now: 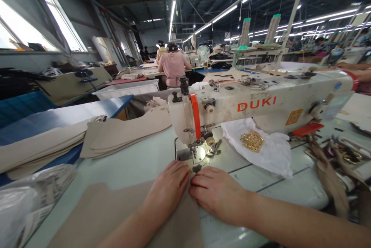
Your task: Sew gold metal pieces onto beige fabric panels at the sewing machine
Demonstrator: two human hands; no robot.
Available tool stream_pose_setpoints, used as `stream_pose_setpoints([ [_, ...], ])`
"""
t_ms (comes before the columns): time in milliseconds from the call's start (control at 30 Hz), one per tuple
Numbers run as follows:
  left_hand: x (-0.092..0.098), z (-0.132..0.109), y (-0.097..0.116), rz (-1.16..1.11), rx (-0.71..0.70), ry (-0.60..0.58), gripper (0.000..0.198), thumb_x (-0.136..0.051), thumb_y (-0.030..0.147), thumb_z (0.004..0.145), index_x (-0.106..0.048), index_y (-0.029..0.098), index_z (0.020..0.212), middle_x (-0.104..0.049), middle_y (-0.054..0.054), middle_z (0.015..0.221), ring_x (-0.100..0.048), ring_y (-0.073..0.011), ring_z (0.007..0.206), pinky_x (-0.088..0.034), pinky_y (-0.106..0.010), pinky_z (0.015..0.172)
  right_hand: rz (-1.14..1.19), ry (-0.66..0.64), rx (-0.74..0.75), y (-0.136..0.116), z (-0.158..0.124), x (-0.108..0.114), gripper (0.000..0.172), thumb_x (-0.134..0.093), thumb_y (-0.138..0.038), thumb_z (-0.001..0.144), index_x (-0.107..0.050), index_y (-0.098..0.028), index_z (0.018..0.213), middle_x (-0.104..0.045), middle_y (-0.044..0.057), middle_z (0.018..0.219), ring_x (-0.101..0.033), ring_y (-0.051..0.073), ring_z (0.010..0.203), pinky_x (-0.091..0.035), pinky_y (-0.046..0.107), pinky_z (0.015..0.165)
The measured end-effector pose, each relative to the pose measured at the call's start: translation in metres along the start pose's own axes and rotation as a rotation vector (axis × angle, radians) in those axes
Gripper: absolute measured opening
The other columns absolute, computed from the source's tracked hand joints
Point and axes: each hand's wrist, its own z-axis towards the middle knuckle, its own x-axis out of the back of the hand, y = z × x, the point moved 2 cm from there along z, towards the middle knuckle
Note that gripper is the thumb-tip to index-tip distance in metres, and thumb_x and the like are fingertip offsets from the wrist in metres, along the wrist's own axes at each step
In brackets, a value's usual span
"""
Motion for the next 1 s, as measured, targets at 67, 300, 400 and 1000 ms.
stream_pose_setpoints([
  [67, 0.001, -0.001, 0.001, -0.016, 0.022, -0.029, 0.018, -0.043, 0.016, 0.092, -0.057, 0.018, 0.080, -0.064, -0.004, 0.080, -0.058, -0.0185, 0.078, -0.052, -0.032, 0.073, -0.044, -0.016, -0.021, 0.001, 0.002, 0.002, 0.011, -0.054, -0.021, 0.090, -0.062, -0.014, 0.093, -0.062, 0.005, 0.091, -0.052, 0.019, 0.090, -0.041, 0.034, 0.088],
  [300, 0.008, -0.004, 0.007, -0.044, 0.048, -0.047, 0.019, -0.043, 0.009, 0.089, -0.061, 0.018, 0.088, -0.066, -0.005, 0.088, -0.060, -0.0190, 0.083, -0.053, -0.032, 0.077, -0.106, -0.064, 0.024, 0.010, 0.008, 0.006, 0.008, -0.056, -0.019, 0.090, -0.061, -0.013, 0.093, -0.061, 0.006, 0.094, -0.053, 0.019, 0.093, -0.041, 0.033, 0.092],
  [400, 0.009, -0.004, 0.008, -0.060, 0.069, -0.063, 0.019, -0.045, 0.008, 0.087, -0.061, 0.018, 0.089, -0.067, -0.005, 0.089, -0.060, -0.0194, 0.085, -0.053, -0.033, 0.079, -0.125, -0.060, 0.058, 0.012, 0.009, 0.004, 0.008, -0.056, -0.019, 0.089, -0.061, -0.013, 0.092, -0.061, 0.005, 0.092, -0.053, 0.019, 0.091, -0.041, 0.033, 0.090],
  [1000, -0.004, 0.021, -0.002, -0.078, 0.094, 0.062, 0.019, -0.047, 0.010, 0.086, -0.064, 0.018, 0.090, -0.070, -0.006, 0.091, -0.063, -0.0197, 0.087, -0.054, -0.035, 0.081, -0.156, -0.088, 0.041, 0.042, 0.013, 0.005, 0.007, -0.055, -0.017, 0.089, -0.061, -0.013, 0.089, -0.062, 0.006, 0.091, -0.054, 0.020, 0.087, -0.041, 0.033, 0.086],
])
